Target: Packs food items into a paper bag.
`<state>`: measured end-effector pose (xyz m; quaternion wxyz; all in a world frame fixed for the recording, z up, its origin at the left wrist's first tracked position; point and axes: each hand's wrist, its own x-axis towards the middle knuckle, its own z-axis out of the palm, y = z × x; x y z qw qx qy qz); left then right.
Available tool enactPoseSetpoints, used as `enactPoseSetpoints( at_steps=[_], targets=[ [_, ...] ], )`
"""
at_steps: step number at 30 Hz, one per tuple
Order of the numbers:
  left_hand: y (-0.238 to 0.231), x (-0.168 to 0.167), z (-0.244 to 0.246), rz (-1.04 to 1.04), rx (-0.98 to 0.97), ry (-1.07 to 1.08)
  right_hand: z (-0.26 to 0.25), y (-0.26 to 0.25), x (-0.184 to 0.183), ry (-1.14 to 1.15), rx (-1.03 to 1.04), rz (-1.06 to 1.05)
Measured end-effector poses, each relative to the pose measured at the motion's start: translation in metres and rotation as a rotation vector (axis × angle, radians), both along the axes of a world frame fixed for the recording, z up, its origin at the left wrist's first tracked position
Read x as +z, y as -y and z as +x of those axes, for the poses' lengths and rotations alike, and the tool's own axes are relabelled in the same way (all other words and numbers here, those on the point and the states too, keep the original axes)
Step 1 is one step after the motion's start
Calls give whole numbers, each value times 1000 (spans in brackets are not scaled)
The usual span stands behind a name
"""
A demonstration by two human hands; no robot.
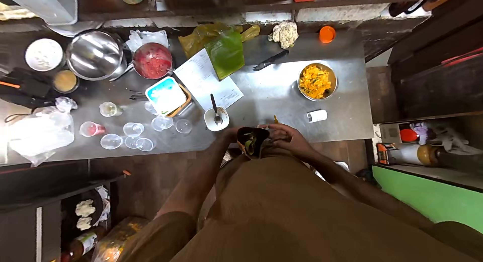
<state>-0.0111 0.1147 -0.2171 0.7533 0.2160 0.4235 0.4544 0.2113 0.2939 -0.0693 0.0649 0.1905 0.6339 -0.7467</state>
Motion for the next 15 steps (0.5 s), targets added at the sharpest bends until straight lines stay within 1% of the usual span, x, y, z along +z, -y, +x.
enactPoseSetpoints(
  at_steps=[1,2,3,4,6,8,9,11,14,15],
  targets=[
    [-7,27,4,-60,-26,18,5,-2,-9,-35,1,189],
    [-14,35,5,-90,-50,62,10,-3,-21,-80,-4,318],
    [-20,29,5,-97,-92,97,11,-3,-30,-131,-15,397],
    [-25,26,5,-87,-137,70,11,-1,-38,-187,-36,442],
    [-33,38,7,-61,-190,-149,5,2,-42,-242,-73,465],
    [-34,55,9,-72,-169,-328,-1,0,-43,-266,-87,466],
    [-30,65,11,-98,-114,-359,-2,-2,-46,-260,-79,465],
    [-14,84,14,-124,10,-338,0,-6,-52,-230,-49,442],
    [22,98,16,21,177,-305,-1,-10,-56,-249,-10,437],
    [32,105,20,37,226,-303,-2,-9,-56,-264,-6,447]
  ],
)
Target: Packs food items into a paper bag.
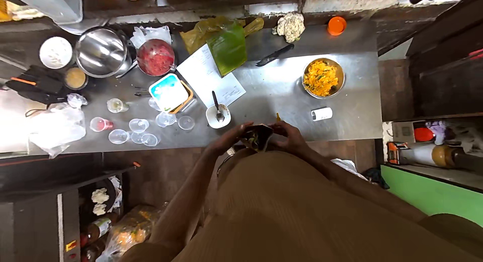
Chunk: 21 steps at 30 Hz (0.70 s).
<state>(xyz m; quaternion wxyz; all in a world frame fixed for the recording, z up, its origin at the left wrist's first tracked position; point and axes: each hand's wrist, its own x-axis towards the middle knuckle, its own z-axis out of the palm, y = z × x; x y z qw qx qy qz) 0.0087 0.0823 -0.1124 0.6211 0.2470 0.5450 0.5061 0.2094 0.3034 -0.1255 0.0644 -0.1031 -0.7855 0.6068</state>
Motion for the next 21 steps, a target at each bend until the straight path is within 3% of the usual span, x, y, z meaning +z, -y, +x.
enactPoseSetpoints(
  at_steps=[3,7,13,16,21],
  targets=[
    [10,25,12,-136,113,-30,-6,2,-1,-14,46,18],
    [-4,33,6,-359,24,-118,-14,1,-7,-49,105,137],
    [-49,24,-11,-703,-321,-797,-17,0,-7,-143,113,34],
    [-63,29,-2,-700,-414,-985,-13,-3,-11,-152,92,10],
    [-67,33,10,-569,-464,-1019,-9,-7,-7,-194,136,-64]
  ],
)
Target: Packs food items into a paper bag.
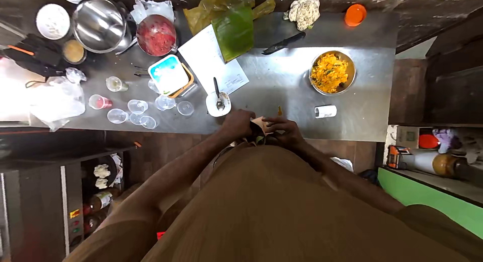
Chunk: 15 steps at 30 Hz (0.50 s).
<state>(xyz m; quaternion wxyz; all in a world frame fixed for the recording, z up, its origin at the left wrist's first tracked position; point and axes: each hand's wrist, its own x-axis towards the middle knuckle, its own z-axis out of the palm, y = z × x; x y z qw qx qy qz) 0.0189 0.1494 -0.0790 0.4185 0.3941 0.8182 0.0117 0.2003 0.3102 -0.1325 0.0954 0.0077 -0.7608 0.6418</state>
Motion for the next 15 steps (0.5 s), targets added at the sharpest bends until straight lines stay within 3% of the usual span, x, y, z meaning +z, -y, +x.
enactPoseSetpoints(
  at_steps=[4,8,15],
  targets=[
    [3,9,2,-22,48,17,4,-13,-4,59,73,-109],
    [8,-7,-3,10,112,171,2,-21,-10,211,143,-330],
    [-20,-9,11,-99,149,-24,-18,-28,3,225,220,-136]
  ],
)
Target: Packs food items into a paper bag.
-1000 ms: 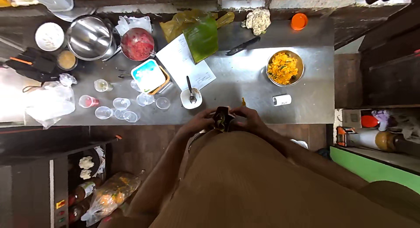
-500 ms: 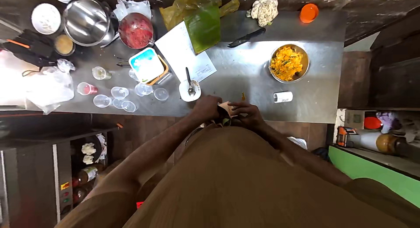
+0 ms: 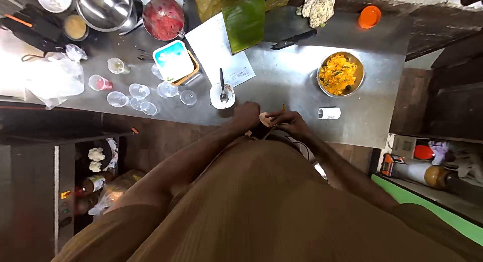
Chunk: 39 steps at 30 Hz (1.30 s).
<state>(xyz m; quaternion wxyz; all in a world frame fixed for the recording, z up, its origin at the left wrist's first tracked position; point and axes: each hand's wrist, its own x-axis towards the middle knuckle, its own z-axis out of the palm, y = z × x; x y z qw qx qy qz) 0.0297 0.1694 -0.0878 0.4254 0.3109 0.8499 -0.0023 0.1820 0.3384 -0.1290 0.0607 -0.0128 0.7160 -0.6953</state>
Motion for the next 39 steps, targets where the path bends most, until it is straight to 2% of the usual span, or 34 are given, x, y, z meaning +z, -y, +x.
enactPoseSetpoints(
  at_steps=[5,9,13,15,21,24,26,28,29,31,34,36,39],
  targets=[
    [-7,-7,6,44,28,5,-11,9,5,-61,38,121],
    [17,-14,-8,228,82,122,-16,6,-2,-69,58,146],
    [35,-5,-14,221,77,232,-24,10,-3,-92,107,125],
    [37,-2,-13,189,30,158,-31,10,-2,-82,123,102],
    [27,15,23,87,104,2,-39,15,-2,-104,69,92],
    [37,14,14,222,142,72,-35,15,-4,-123,-28,166],
    [55,20,3,370,222,261,-30,18,-1,-110,-84,253],
    [84,20,-3,574,419,451,-27,21,0,-78,-145,232],
    [99,18,-1,663,518,475,-25,22,-2,-71,-181,168],
    [129,6,7,775,582,346,-24,24,-6,-49,-252,85],
    [155,-21,28,837,417,105,-25,25,-5,40,-330,161],
    [149,-37,47,882,395,39,-20,27,-4,61,-354,156],
    [126,-50,51,959,429,-24,-21,26,-12,24,-361,42]
  ],
)
